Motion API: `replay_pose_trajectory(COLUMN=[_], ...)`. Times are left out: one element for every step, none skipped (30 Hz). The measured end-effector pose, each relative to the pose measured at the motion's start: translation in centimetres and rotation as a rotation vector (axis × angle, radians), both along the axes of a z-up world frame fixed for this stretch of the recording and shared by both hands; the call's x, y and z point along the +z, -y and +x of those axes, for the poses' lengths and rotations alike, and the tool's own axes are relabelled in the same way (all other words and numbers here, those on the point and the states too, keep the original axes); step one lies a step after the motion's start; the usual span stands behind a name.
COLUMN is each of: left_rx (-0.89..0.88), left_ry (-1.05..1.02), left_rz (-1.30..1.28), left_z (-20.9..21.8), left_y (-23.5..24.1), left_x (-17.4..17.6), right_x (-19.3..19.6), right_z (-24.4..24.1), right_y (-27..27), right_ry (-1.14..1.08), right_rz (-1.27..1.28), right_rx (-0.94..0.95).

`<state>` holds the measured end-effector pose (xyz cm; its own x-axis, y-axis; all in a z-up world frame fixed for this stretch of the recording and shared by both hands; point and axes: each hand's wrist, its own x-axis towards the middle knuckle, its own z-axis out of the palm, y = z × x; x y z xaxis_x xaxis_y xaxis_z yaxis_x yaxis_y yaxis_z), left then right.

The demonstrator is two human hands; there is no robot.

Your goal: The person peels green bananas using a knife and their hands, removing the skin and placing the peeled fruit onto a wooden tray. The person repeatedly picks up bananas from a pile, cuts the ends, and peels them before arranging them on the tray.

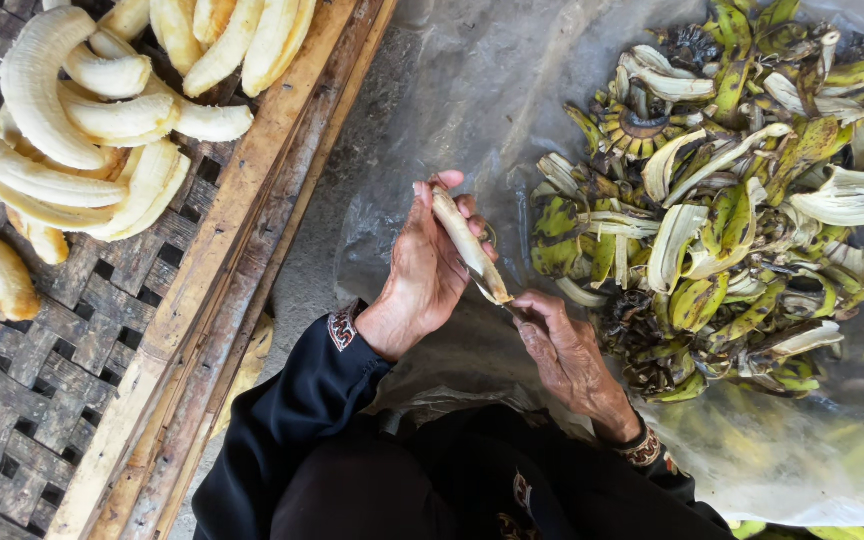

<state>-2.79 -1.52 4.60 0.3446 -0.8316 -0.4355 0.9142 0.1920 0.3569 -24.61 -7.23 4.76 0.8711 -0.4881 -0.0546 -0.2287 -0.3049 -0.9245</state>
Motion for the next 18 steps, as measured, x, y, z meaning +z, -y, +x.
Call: replay_pose_trajectory(left_rx=[-0.018, -0.019, -0.021, -0.021, -0.033, -0.045, -0.058, -0.065, -0.072, -0.079, -0.090, -0.101, -0.113, -0.120, -0.126, -0.133, -0.145, -0.157], left_ry=[-0.002, -0.012, -0.021, -0.032, -0.038, -0.044, -0.050, -0.062, -0.074, -0.086, -0.091, -0.097, -0.103, -0.112, -0.121, -0.131, -0.122, -0.113], left_rz=[0.011, -0.006, -0.023, -0.040, -0.025, -0.011, 0.003, 0.002, 0.000, -0.003, -0.002, 0.000, 0.001, -0.003, -0.007, -0.010, 0.013, 0.033], left_z=[-0.2, -0.3, -0.5, -0.6, -0.7, -0.7, -0.8, -0.9, -1.1, -1.2, -1.2, -1.3, -1.5, -1.6, -1.8, -1.9, -2.1, -2.2], left_y=[-0.1, -0.1, -0.1, -0.2, -0.2, -0.3, -0.4, -0.4, -0.5, -0.6, -0.6, -0.7, -0.7, -0.8, -0.8, -0.8, -0.8, -0.8], left_x=[0.0, 0.1, 0.1, 0.2, 0.2, 0.2, 0.3, 0.3, 0.4, 0.4, 0.4, 0.4, 0.4, 0.4, 0.4, 0.5, 0.5, 0.5], right_x=[-0.2, -0.4, -0.5, -0.6, -0.7, -0.7, -0.8, -0.9, -1.0, -1.2, -1.4, -1.6, -1.7, -1.8, -2.0, -2.1, -2.3, -2.4], right_z=[0.1, 0.1, 0.2, 0.3, 0.4, 0.5, 0.6, 0.7, 0.7, 0.9, 1.0, 1.0, 0.9, 0.9, 1.0, 1.0, 1.1, 1.1], right_y=[0.0, 0.1, 0.1, 0.0, 0.0, 0.1, 0.2, 0.3, 0.3, 0.3, 0.3, 0.3, 0.3, 0.3, 0.2, 0.1, 0.0, -0.1], right_ry=[-0.008, -0.016, -0.031, -0.046, -0.061, -0.052, -0.044, -0.035, -0.025, -0.015, -0.004, 0.007, 0.018, 0.031, 0.056, 0.080, 0.104, 0.096], right_rz=[-0.014, -0.028, -0.043, -0.056, -0.070, -0.068, -0.067, -0.065, -0.087, -0.111, -0.134, -0.154, -0.173, -0.193, -0.223, -0.252, -0.281, -0.293], right_rx=[-0.013, -0.025, -0.036, -0.045, -0.055, -0.047, -0.038, -0.030, -0.029, -0.027, -0.026, -0.022, -0.019, -0.015, -0.017, -0.019, -0.020, -0.033])
